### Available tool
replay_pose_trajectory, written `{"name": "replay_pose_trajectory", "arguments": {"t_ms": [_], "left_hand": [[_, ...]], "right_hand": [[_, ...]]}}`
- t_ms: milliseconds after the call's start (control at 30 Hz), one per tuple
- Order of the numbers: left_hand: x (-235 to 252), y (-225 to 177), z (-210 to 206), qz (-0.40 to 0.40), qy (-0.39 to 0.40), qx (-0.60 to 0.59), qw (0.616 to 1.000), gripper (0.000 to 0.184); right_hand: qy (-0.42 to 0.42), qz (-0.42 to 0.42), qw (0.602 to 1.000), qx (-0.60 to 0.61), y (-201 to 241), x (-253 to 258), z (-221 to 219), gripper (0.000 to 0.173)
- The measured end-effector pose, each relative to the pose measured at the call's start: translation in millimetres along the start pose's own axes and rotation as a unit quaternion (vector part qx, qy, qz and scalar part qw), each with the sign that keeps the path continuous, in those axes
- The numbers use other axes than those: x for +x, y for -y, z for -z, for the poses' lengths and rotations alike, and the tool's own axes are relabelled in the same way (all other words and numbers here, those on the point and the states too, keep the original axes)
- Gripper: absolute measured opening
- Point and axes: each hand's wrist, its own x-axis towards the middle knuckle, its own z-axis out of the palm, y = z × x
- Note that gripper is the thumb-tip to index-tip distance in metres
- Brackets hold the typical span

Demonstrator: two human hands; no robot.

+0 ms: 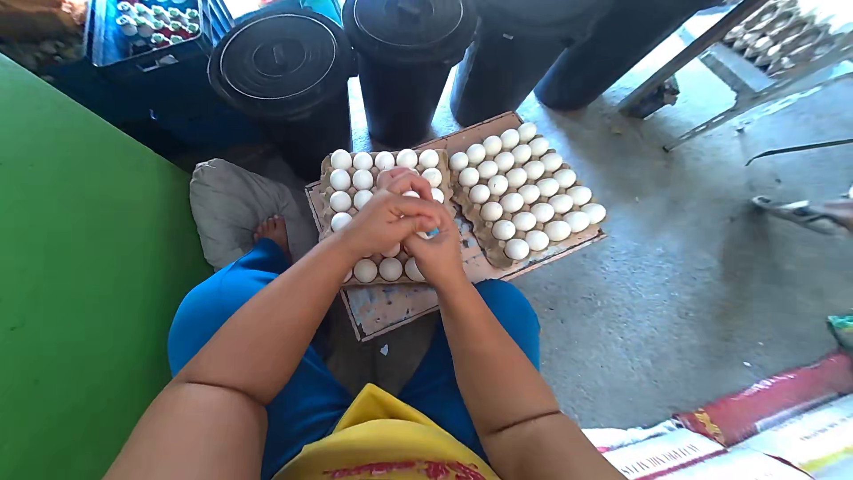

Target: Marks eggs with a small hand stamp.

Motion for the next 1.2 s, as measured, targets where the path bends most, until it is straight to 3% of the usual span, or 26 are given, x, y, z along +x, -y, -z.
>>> {"name": "replay_pose_trajectory", "arguments": {"t_ms": [133, 300, 400, 500, 800, 967, 1067, 1200], "left_hand": [[0, 11, 14, 0.043, -0.048, -0.004, 0.998, 0.032], [0, -4, -1, 0.001, 0.005, -0.029, 1.000, 0.028], [-1, 8, 11, 0.032, -0.042, -0.003, 0.999, 0.029], [1, 1, 8, 0.015, -0.069, -0.013, 0.997, 0.027], [2, -5, -5, -0.001, -0.028, -0.073, 0.997, 0.025], [4, -2, 3, 0.018, -0.039, -0.029, 0.999, 0.026], [2, -14, -13, -0.005, 0.003, -0.021, 1.000, 0.024], [1, 1, -5, 0.006, 0.001, -0.050, 0.999, 0.024]], "right_hand": [[0.002, 0.001, 1.000, -0.008, 5, -1, 0, 0.038], [-0.017, 0.010, 1.000, -0.008, 1, 3, 5, 0.039], [-0.012, -0.005, 1.000, -0.017, 7, 0, 5, 0.038], [-0.021, -0.007, 1.000, -0.013, 10, 0, 6, 0.036], [-0.019, -0.011, 1.000, -0.022, 5, 2, 4, 0.045], [-0.014, -0.010, 0.999, -0.029, 5, 1, 3, 0.038], [-0.017, -0.006, 1.000, -0.020, 2, 0, 5, 0.038], [-0.010, -0.013, 0.999, -0.039, 4, 1, 2, 0.035]]}}
